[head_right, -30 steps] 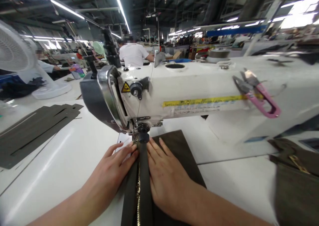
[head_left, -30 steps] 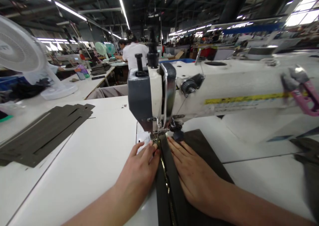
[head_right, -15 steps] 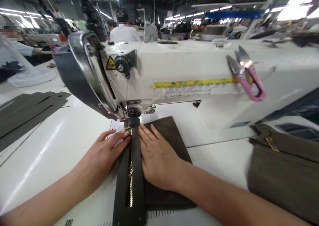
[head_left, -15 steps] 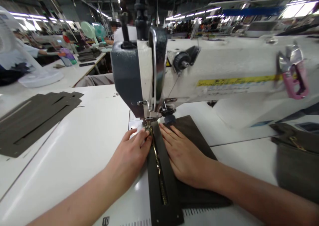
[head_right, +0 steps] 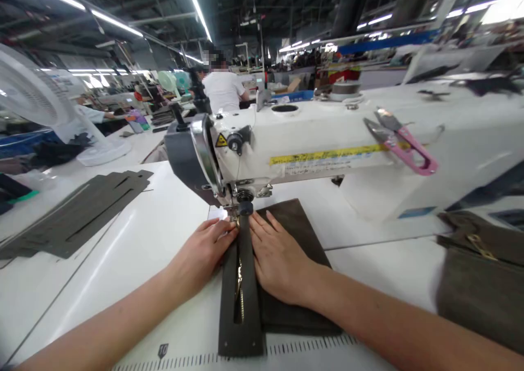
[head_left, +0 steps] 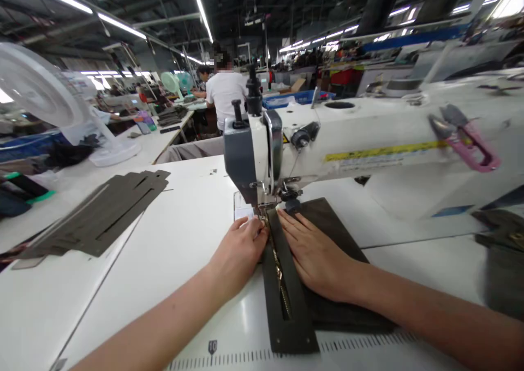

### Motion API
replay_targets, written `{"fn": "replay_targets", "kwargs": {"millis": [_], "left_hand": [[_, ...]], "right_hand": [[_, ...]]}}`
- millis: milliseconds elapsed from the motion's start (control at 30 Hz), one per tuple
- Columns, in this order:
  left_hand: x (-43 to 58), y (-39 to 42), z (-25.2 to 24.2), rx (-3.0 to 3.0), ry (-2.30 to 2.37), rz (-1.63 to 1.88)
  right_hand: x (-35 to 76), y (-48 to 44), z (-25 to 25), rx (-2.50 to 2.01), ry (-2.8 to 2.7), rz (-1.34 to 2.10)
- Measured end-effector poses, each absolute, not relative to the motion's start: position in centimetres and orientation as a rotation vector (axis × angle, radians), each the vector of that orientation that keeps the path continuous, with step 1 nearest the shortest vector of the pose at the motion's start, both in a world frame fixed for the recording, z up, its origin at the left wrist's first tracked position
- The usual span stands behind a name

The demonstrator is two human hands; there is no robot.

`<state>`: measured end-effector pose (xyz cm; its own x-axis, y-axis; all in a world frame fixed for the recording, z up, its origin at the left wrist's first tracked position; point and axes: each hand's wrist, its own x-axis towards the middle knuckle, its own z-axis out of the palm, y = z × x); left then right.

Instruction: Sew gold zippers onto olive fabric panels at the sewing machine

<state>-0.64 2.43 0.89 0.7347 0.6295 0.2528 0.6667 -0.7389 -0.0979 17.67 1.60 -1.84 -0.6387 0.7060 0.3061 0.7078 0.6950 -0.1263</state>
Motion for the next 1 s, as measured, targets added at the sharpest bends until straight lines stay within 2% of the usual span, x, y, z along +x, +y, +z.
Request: {"fn": "replay_targets", "kwargs": {"millis": [300, 567, 833, 1000], "left_hand": [[-0.5, 3.1, 1.1, -2.734, -1.11, -0.335], [-1.4, 3.2, 0.3, -2.733, -1.172, -0.479], [-1.7, -0.8, 0.0, -2.797, -1.085, -0.633], [-1.3, -0.6, 0.0, -2.766, -1.081, -0.655]], "right_hand": [[18.7, -1.4, -0.5, -0.913, -2.499, 0.051], [16.2, -4.4, -2.9, -0.631, -2.268, -0.369], [16.1, -4.5, -2.2, -0.586, -2.312, -0.06], [16.3, -4.2, -1.9, -0.614, -2.308, 0.015]]}}
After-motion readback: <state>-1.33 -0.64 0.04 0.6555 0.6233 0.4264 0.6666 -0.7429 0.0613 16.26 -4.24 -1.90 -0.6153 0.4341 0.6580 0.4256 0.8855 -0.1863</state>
